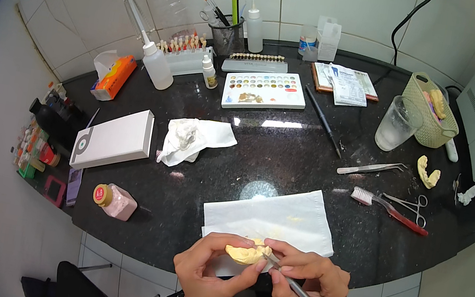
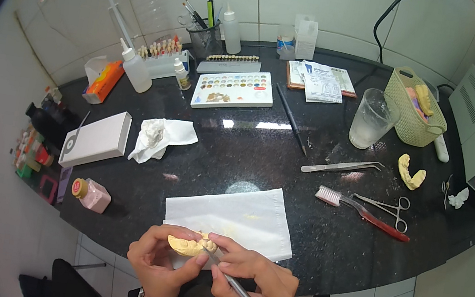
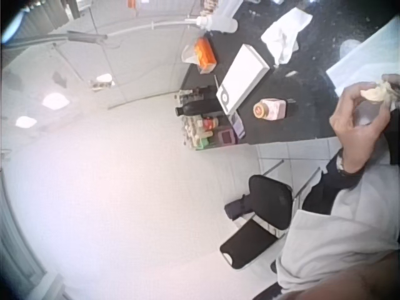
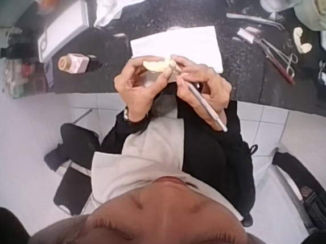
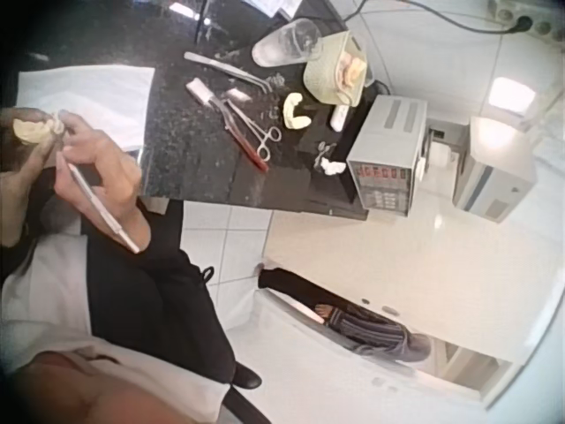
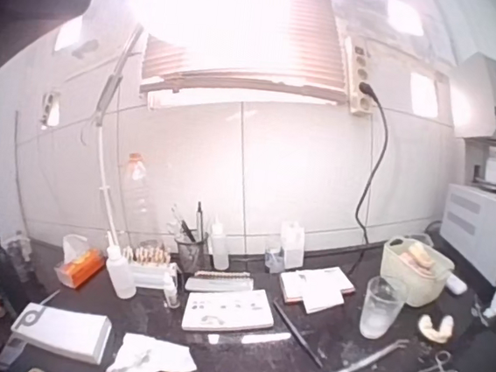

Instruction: The person holds a yellow dental cast, applies a liquid using a brush, and then uses a metal tool to scrape and refine the surface of the cast while it rests on a paper towel.

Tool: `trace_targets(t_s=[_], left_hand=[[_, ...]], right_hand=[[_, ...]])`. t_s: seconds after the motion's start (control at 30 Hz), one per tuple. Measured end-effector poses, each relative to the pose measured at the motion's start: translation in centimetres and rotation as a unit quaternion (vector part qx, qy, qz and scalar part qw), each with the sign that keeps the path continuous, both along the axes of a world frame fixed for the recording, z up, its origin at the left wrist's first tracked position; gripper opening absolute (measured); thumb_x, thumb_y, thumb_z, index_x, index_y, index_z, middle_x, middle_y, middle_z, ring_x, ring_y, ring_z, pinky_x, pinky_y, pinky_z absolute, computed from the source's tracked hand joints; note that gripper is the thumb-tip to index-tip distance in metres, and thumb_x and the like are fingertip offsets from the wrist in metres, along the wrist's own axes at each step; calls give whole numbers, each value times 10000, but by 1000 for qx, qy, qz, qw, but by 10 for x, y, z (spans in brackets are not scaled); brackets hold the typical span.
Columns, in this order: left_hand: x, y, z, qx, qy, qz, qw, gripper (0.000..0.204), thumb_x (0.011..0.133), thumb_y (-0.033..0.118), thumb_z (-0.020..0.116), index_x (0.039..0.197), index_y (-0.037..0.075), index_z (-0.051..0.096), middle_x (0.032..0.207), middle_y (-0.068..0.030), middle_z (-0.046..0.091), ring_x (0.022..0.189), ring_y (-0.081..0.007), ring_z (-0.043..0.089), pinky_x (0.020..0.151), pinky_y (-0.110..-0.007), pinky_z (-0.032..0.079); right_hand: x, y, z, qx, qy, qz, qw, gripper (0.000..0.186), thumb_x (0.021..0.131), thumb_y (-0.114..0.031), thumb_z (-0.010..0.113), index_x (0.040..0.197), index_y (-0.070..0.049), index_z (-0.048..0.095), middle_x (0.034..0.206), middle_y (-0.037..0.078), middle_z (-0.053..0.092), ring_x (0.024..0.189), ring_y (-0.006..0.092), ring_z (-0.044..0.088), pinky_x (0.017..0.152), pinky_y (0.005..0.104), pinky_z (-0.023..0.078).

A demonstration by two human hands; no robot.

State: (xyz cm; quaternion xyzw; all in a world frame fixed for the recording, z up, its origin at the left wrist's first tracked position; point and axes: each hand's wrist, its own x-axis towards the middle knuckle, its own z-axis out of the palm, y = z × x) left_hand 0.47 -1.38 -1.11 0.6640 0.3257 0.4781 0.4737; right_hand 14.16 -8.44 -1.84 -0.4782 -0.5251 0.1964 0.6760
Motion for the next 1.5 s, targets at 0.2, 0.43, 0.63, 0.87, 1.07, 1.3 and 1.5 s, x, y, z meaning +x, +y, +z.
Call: trace_targets(t_s=[0.2, 0.43, 0.63, 0.87, 1.07, 1.3, 1.5], left_hand=[[2, -1, -3, 42, 13, 27, 999, 297, 640, 16, 798, 895, -21, 650, 880, -126, 669, 823, -184, 668, 710, -261, 528], [0, -1, -3, 47, 34, 39, 998, 280, 634, 7, 794, 877, -15, 657, 873, -129, 672, 818, -189, 672, 701, -263, 534], [3, -4, -3, 47, 60, 46, 996, 273, 642, 7, 790, 883, -11, 660, 868, -125, 673, 807, -180, 673, 682, -251, 532], [3, -3, 1, 1, 64, 46, 997, 274, 651, 3, 786, 894, -14, 660, 861, -111, 675, 803, -155, 665, 687, -239, 525], [0, -5, 1, -17, 53, 31, 998, 274, 669, -9, 778, 906, -39, 643, 880, -116, 683, 816, -152, 663, 707, -235, 525], [2, -3, 7, -83, -13, 7, 996, 275, 693, -31, 758, 928, -70, 622, 865, -144, 683, 818, -164, 669, 747, -241, 526], [1, -1, 8, -85, -4, -4, 996, 265, 698, -19, 759, 924, -64, 628, 835, -122, 685, 797, -141, 662, 728, -226, 517]], right_hand=[[1, 1, 0, 16, -42, -2, 999, 126, 721, 70, 684, 808, 45, 595, 767, 186, 658, 780, 296, 686, 808, 492, 549], [-4, 3, -7, 27, -145, -35, 988, 222, 669, 50, 744, 786, 16, 558, 899, 235, 665, 883, 343, 675, 668, 286, 573], [-7, 2, -5, 23, -199, -73, 977, 225, 684, 45, 733, 835, 32, 567, 902, 225, 656, 841, 341, 684, 610, 291, 570], [-6, 4, -5, 38, -232, -85, 968, 218, 702, 43, 722, 862, 46, 574, 925, 229, 652, 811, 316, 687, 609, 292, 565], [-2, 2, 2, -13, -177, -65, 982, 235, 708, 34, 728, 887, 37, 577, 941, 228, 658, 810, 298, 690, 650, 284, 569], [1, -1, 2, -15, -73, -17, 997, 238, 685, 35, 751, 852, 18, 582, 934, 245, 665, 910, 304, 673, 714, 307, 572], [0, 0, 1, -5, -112, -26, 993, 235, 675, 40, 754, 848, 14, 597, 959, 242, 661, 890, 306, 679, 712, 299, 572]])
